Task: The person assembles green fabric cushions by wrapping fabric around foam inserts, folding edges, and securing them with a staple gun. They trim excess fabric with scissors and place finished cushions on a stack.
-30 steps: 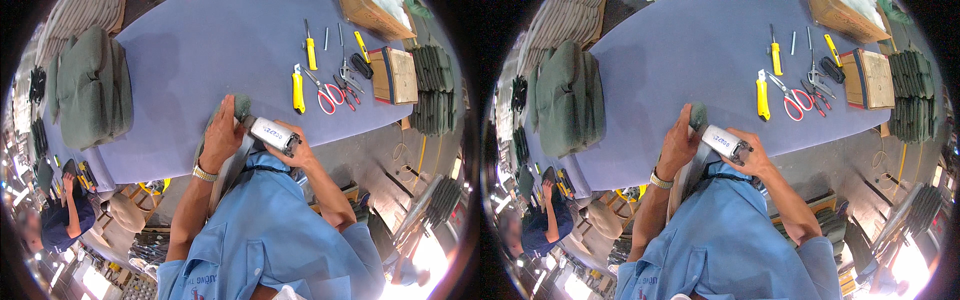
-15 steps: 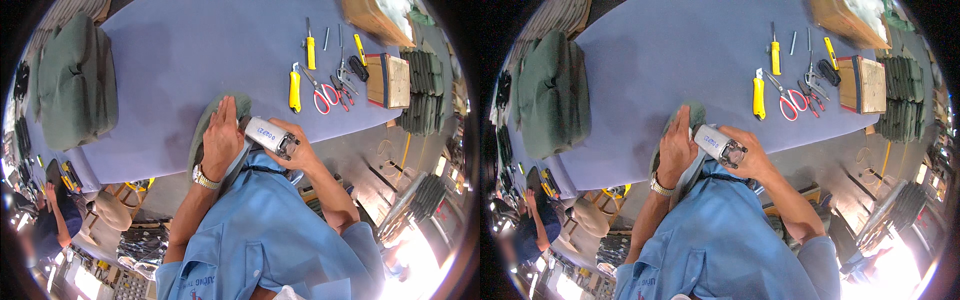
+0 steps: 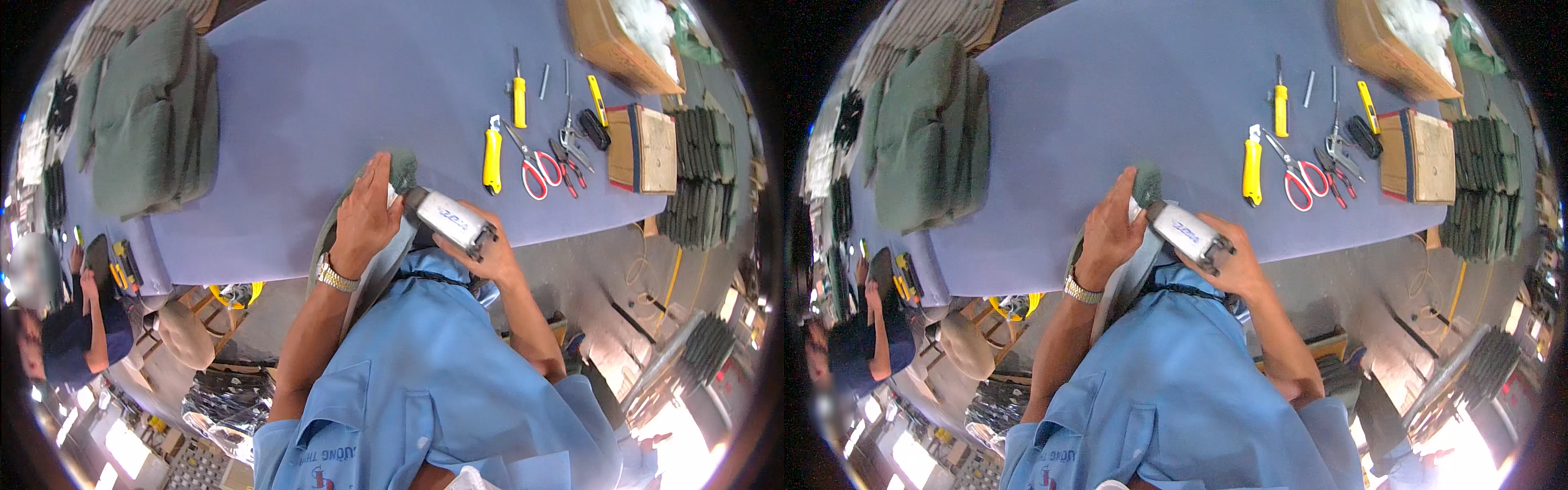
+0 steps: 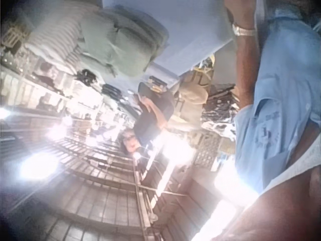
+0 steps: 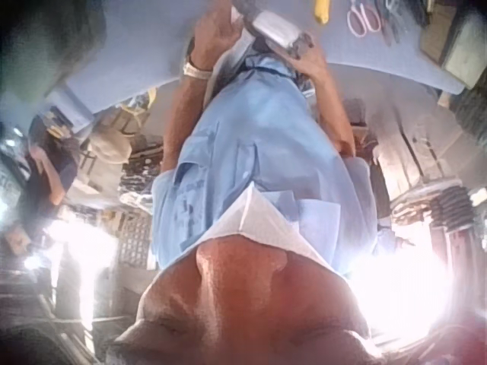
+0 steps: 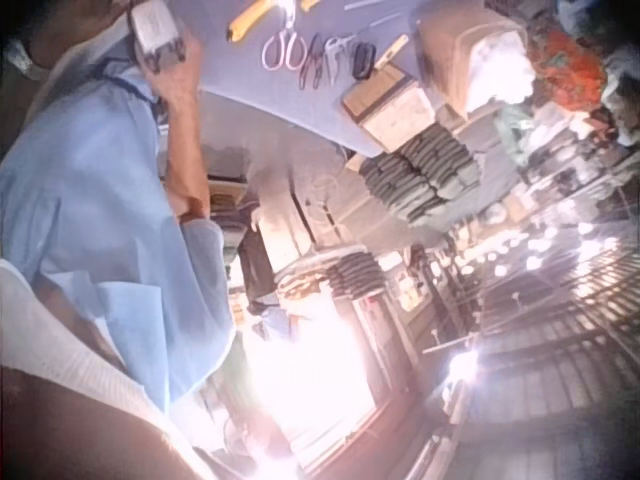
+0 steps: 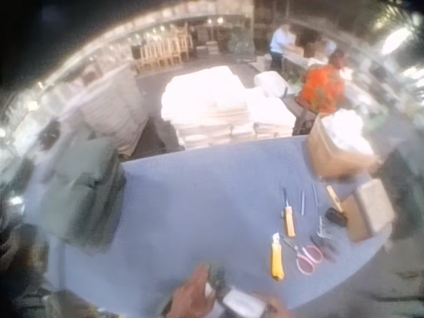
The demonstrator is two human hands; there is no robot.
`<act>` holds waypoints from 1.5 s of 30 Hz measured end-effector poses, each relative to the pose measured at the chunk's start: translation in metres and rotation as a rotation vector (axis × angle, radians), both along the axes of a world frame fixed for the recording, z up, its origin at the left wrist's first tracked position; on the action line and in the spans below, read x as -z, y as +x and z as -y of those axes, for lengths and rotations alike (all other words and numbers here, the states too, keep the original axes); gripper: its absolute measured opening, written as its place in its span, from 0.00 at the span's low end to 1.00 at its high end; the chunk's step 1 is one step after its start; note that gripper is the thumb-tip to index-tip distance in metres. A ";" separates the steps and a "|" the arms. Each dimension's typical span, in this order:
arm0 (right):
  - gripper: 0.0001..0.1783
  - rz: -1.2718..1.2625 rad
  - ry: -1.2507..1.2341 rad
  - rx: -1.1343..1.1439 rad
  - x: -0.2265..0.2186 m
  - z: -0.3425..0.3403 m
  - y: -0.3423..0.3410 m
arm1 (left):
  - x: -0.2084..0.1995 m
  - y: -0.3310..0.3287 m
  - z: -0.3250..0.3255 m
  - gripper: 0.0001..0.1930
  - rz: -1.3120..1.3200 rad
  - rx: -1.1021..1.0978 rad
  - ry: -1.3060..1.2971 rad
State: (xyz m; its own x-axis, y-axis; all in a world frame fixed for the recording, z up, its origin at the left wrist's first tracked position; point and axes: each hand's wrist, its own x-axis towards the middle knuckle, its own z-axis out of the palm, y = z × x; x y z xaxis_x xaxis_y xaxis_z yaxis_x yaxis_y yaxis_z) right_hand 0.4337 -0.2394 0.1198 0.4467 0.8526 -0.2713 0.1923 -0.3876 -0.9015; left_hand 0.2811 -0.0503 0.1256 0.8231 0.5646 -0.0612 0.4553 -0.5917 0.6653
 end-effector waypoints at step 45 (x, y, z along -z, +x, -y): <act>0.22 -0.341 0.077 -0.100 -0.055 -0.033 0.023 | -0.019 -0.050 -0.039 0.33 0.118 -0.712 0.022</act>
